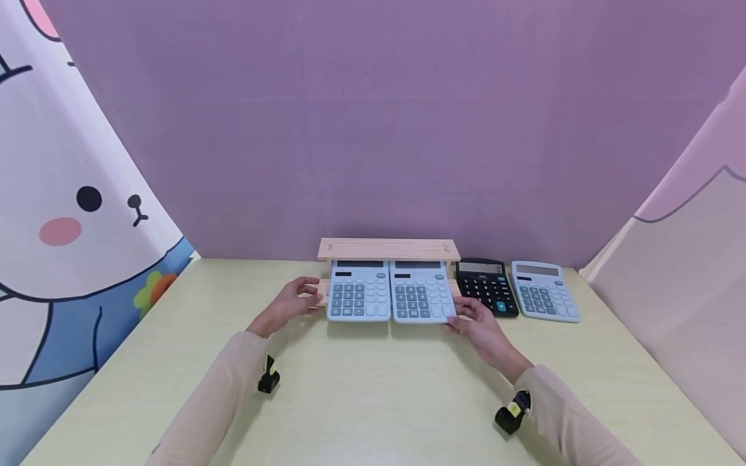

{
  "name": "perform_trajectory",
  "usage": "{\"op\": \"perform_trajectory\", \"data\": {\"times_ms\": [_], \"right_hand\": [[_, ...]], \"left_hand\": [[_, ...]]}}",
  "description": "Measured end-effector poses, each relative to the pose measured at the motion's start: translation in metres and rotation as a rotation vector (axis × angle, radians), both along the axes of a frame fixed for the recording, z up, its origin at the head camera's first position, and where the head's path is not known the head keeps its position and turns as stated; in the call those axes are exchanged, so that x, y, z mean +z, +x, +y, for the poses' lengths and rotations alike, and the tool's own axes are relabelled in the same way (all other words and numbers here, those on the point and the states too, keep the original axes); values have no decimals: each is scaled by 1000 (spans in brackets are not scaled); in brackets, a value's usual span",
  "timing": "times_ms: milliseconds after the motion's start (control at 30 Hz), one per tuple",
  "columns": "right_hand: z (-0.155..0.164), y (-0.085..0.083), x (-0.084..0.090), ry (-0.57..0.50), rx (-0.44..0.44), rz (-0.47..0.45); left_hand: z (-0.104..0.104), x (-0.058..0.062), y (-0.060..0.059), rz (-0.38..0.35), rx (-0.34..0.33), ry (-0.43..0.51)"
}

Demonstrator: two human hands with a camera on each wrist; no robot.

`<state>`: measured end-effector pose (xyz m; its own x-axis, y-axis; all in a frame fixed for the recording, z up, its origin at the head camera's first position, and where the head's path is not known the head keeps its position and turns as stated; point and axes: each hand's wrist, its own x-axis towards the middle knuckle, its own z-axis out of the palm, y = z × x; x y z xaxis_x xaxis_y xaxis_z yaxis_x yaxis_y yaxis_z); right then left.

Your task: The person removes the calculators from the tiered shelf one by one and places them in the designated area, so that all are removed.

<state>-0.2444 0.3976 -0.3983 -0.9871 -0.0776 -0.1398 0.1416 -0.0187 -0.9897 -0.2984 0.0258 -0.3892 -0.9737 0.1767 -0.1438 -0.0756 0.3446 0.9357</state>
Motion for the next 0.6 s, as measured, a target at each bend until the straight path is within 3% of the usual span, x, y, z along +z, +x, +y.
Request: {"op": "perform_trajectory", "data": {"times_ms": [600], "right_hand": [[1, 9, 3, -26, 4, -21]], "left_hand": [[0, -1, 0, 11, 1, 18]]}}
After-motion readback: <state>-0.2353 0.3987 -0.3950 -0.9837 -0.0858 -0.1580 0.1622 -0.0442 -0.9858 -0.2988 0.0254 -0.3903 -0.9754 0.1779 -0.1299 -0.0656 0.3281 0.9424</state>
